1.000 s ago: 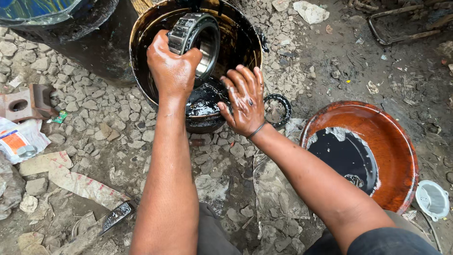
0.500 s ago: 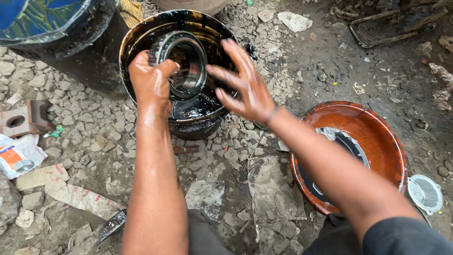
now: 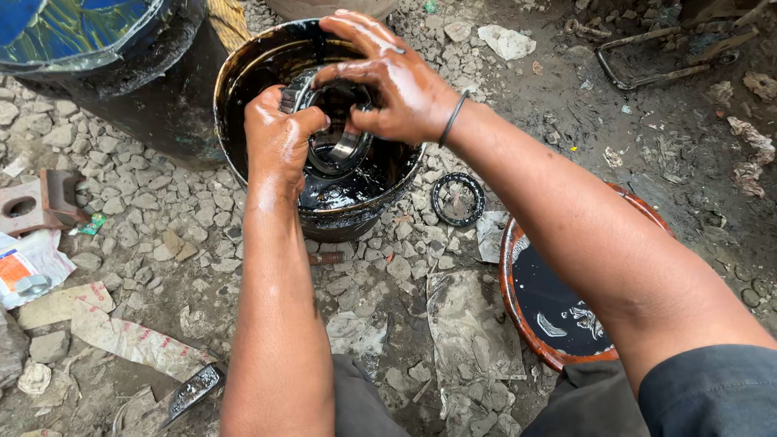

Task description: The person scrubs a greasy metal part with hands and a cloth in a basin of soapy water, then rinses it in a bucket of dark liquid. The person repeats the scrubbing and rinsing process on the same part.

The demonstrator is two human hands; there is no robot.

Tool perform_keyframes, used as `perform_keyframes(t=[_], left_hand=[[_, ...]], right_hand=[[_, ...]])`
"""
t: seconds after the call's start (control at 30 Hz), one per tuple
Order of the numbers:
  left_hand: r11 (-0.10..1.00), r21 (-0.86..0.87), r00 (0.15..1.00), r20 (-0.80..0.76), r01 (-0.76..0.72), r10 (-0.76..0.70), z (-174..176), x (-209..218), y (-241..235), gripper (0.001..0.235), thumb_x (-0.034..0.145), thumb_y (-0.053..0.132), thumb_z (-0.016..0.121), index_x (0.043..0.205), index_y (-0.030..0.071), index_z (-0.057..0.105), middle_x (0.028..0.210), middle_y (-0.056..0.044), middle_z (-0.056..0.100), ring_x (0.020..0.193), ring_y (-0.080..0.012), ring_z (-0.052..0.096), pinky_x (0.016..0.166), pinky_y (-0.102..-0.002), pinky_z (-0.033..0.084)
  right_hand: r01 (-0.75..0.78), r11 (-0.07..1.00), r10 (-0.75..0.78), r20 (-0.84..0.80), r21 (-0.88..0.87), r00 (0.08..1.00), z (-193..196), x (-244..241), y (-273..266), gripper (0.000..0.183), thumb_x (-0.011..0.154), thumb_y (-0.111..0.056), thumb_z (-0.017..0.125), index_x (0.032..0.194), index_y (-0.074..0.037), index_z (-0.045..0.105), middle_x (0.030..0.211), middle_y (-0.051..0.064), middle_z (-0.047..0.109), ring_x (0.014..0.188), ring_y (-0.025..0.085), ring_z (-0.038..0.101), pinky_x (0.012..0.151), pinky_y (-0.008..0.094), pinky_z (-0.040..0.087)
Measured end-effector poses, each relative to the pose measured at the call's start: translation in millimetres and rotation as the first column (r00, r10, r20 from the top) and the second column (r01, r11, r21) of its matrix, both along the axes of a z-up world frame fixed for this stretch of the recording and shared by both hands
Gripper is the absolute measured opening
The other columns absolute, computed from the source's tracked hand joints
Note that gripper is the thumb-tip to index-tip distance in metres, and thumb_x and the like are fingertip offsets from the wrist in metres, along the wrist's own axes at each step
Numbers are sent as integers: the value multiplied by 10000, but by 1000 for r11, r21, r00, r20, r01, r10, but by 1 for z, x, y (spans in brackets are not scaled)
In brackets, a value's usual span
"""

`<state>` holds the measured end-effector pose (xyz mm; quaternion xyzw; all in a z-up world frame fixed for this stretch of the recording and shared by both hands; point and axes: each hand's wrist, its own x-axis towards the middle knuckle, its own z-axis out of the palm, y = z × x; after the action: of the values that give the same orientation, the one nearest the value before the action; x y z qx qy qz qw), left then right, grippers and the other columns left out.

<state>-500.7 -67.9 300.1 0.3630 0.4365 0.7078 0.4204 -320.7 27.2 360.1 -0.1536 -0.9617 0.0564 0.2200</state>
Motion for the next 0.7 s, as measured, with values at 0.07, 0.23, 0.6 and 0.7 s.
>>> perform_keyframes(t=[0.07, 0.23, 0.6, 0.7], left_hand=[[1000, -8, 1000, -1, 8, -8, -3, -2, 1, 286, 689, -74, 669, 973, -54, 700, 825, -59, 718, 643, -107, 643, 604, -262, 539], [1000, -2, 1000, 24, -15, 15, -6, -8, 3, 312, 666, -74, 673, 974, -46, 707, 836, -62, 730, 669, -114, 653, 647, -263, 541], [990, 22, 984, 119, -137, 134, -8, -11, 9, 254, 707, -73, 672, 956, -28, 688, 820, -36, 677, 686, -123, 602, 683, -278, 510], [978, 80, 970, 165, -195, 180, -10, -7, 13, 236, 710, -103, 656, 932, -25, 673, 824, -38, 675, 698, -129, 600, 698, -282, 501]], right_hand=[[10, 999, -11, -14, -49, 1000, -10, 0, 8, 592, 759, -217, 798, 1347, -233, 724, 1652, 159, 361, 1563, 379, 274, 1304, 496, 250], [24, 975, -52, -125, -222, 991, -33, 7, 20, 651, 780, -176, 720, 1429, -156, 673, 1653, 165, 404, 1555, 369, 360, 1299, 456, 289], [-181, 242, -674, -299, -953, 675, -100, -2, -19, 378, 905, -187, 644, 1271, -101, 684, 1120, 55, 704, 1016, 163, 631, 991, 412, 507], [-374, 17, -787, -242, -927, 567, -104, -11, -32, 302, 912, -213, 660, 1168, -54, 634, 1108, 72, 633, 1082, 224, 607, 1021, 488, 489]])
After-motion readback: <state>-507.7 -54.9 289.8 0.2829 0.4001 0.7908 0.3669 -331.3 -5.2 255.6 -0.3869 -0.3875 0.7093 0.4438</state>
